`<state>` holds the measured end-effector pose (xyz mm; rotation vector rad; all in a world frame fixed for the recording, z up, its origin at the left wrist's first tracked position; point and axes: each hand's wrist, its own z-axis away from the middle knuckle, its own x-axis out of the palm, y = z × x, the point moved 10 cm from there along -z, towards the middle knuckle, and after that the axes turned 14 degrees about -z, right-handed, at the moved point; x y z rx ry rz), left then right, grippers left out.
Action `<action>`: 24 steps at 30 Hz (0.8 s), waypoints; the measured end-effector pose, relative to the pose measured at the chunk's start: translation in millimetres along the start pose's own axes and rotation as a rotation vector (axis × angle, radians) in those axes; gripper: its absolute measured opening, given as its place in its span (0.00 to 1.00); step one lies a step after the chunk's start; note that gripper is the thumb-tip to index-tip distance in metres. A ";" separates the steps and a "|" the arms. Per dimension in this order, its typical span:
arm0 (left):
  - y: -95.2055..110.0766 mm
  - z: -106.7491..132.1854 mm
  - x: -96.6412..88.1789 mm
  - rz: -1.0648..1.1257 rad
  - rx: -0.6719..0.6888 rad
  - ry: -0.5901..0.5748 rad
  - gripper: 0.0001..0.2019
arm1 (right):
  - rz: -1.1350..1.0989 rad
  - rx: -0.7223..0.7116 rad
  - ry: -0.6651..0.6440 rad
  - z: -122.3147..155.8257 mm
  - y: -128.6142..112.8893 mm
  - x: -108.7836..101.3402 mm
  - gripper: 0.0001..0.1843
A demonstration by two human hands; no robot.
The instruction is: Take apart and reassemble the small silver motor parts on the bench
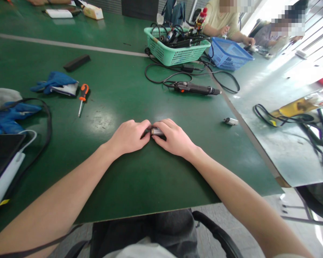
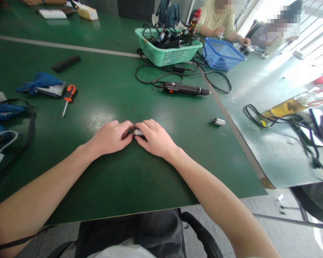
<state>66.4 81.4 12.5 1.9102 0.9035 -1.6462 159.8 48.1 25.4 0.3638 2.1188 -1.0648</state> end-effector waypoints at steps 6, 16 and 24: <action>-0.2 -0.3 0.4 0.008 -0.006 -0.007 0.08 | 0.008 0.005 0.000 -0.1 0.8 0.9 0.13; 0.5 0.0 0.1 -0.004 -0.001 0.005 0.08 | 0.002 0.013 -0.003 0.8 0.6 0.6 0.14; 1.0 -0.5 -0.4 -0.015 -0.001 0.002 0.08 | 0.002 0.019 -0.001 0.5 2.0 0.9 0.14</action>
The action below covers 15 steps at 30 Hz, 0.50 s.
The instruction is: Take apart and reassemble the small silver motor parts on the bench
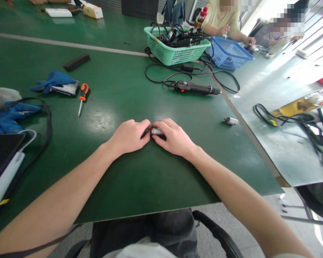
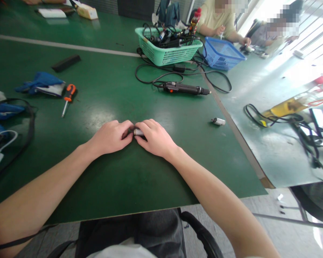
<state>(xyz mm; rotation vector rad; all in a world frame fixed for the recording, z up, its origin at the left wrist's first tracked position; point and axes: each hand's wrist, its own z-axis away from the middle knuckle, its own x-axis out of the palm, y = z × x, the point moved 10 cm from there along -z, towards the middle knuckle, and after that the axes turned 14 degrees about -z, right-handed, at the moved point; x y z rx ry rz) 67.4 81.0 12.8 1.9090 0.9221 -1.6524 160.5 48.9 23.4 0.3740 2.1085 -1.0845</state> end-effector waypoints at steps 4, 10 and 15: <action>0.5 -0.1 -0.3 0.001 0.002 -0.006 0.08 | -0.001 0.001 -0.002 0.2 0.1 0.1 0.14; -0.1 0.0 -0.2 0.013 -0.012 -0.022 0.09 | -0.013 0.012 -0.004 0.6 0.6 -0.4 0.14; 0.2 -0.3 0.2 0.023 -0.006 -0.020 0.09 | -0.012 0.007 -0.001 0.2 0.4 -0.2 0.14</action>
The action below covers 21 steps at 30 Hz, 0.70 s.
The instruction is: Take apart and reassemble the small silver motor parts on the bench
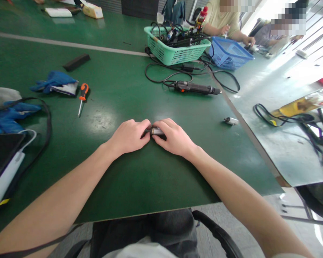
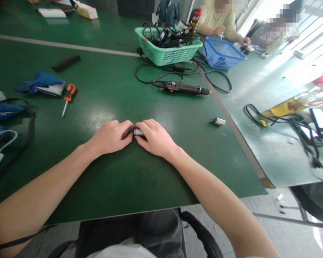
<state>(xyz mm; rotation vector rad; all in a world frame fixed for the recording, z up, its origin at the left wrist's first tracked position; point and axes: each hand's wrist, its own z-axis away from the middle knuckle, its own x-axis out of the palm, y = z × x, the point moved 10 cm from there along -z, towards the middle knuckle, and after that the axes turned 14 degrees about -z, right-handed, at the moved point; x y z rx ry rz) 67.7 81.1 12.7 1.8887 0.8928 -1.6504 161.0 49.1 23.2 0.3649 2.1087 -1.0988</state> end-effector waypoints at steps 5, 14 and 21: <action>-0.5 0.5 0.5 -0.004 -0.002 0.003 0.09 | 0.012 -0.007 0.000 -0.3 -0.5 0.5 0.14; -0.3 0.1 -0.5 -0.021 0.001 0.005 0.08 | 0.017 -0.010 0.000 -0.1 -0.9 -0.1 0.14; -0.7 0.2 0.6 -0.013 -0.007 0.002 0.08 | 0.009 0.003 -0.001 0.0 -1.1 -0.5 0.13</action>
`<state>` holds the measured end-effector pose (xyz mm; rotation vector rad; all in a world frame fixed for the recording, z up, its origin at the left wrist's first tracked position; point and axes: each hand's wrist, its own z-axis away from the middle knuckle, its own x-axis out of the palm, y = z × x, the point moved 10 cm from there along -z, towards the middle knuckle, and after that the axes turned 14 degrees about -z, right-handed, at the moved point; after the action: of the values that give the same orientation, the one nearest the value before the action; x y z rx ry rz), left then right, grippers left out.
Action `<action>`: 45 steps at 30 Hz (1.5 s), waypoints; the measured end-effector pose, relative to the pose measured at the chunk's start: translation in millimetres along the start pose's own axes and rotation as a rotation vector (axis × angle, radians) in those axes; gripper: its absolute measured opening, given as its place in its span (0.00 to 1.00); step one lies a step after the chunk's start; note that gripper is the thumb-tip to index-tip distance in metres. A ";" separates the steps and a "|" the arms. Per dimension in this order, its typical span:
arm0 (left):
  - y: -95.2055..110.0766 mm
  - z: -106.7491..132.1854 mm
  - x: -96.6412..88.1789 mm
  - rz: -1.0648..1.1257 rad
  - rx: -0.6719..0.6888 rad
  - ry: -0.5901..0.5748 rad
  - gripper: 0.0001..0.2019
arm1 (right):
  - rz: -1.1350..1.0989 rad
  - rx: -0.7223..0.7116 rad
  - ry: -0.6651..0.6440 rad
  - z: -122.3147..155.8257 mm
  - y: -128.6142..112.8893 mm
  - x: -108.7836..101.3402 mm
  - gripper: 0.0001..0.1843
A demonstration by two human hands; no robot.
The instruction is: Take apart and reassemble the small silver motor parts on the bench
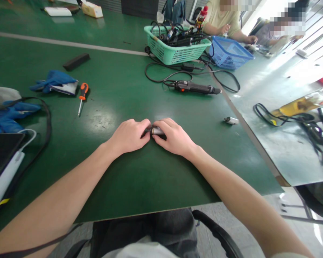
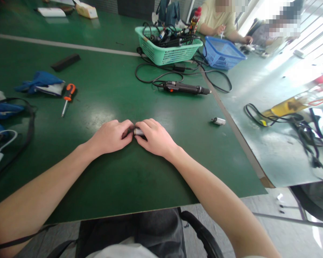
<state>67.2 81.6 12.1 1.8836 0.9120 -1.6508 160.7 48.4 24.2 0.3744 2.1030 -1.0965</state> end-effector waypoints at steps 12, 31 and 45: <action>0.9 0.3 -0.2 -0.001 0.007 -0.005 0.08 | -0.003 0.004 0.008 0.8 2.1 -0.5 0.13; -0.2 0.3 0.0 0.005 -0.001 0.000 0.08 | 0.003 0.001 0.011 0.4 1.0 -0.2 0.13; -1.6 1.3 0.2 0.017 -0.007 0.021 0.07 | 0.007 0.012 0.005 0.0 1.8 0.2 0.13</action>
<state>65.1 81.8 11.8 1.9025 0.9071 -1.6186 161.6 49.5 23.0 0.3908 2.0989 -1.1061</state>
